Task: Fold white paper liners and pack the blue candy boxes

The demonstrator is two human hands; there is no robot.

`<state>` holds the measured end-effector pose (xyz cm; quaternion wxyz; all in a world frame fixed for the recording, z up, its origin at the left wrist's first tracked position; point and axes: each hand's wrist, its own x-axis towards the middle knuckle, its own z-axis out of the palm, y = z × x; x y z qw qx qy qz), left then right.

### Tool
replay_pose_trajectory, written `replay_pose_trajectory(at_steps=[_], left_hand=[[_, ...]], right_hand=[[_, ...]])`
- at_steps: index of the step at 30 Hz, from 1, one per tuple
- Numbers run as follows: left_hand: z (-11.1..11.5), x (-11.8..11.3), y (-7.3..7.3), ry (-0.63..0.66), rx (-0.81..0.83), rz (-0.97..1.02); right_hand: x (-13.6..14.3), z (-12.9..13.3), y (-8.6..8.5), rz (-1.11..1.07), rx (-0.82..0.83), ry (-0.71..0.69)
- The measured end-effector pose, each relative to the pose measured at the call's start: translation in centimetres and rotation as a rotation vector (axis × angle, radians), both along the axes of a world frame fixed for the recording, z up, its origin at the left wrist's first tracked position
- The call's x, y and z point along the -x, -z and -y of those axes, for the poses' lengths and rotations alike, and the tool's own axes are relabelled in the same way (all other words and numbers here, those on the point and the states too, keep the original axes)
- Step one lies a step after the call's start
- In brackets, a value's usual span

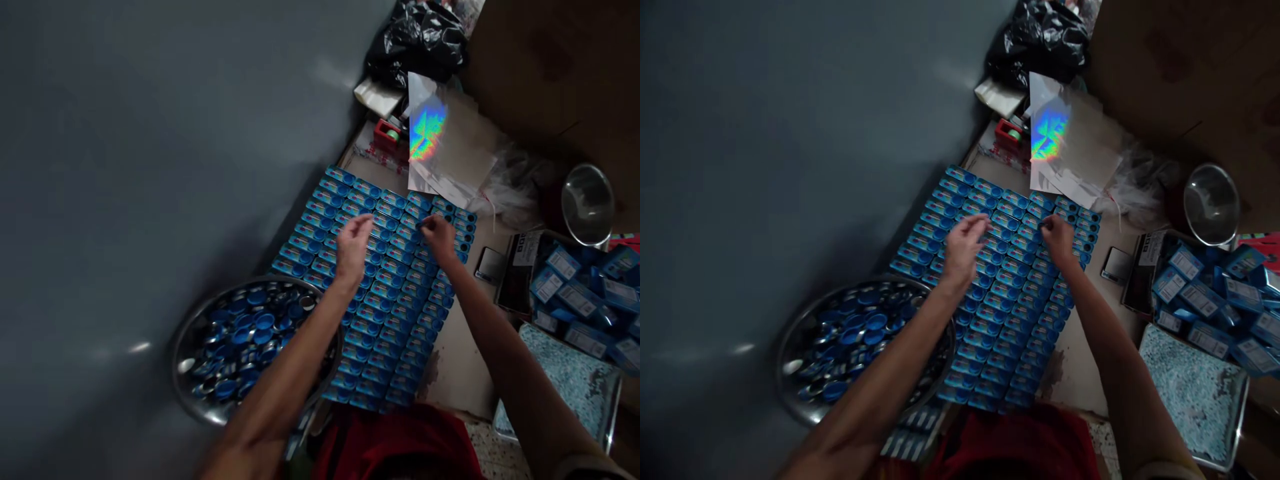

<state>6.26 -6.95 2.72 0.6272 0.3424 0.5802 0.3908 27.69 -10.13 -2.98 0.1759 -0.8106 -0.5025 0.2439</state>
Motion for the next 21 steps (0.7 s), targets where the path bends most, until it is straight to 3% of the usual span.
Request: replay_pose_trajectory(at_steps=[1,3,6,9,12,17,21], left_hand=[[0.2,2.5,-0.8,-0.042,-0.239,-0.205],[1.1,8.2,-2.1,-0.017,-0.516,-0.540],[4.2,16.6,-3.4,0.016,-0.625,-0.851],[8.5,22.0,-3.2,0.125,-0.621,-1.088],[11.8,23.2,-1.2,0.315,-0.581,-1.202],[14.2,21.2,3.0,0.455,-0.582,-1.422],[14.4,21.1,3.8,0.559,-0.582,-1.379]], right_hand=[[-0.8,-0.8,0.0,0.063,0.045,-0.005],[-1.9,-2.4,-0.1,0.187,0.142,-0.078],[-2.5,-4.2,-0.2,0.328,0.250,-0.183],[-3.1,-5.8,0.2,0.368,0.361,-0.232],[-3.6,-6.9,0.5,0.373,0.407,-0.195],[-2.9,-5.0,-0.2,0.387,0.340,-0.162],[-2.2,-2.8,-1.3,0.348,0.231,-0.143]])
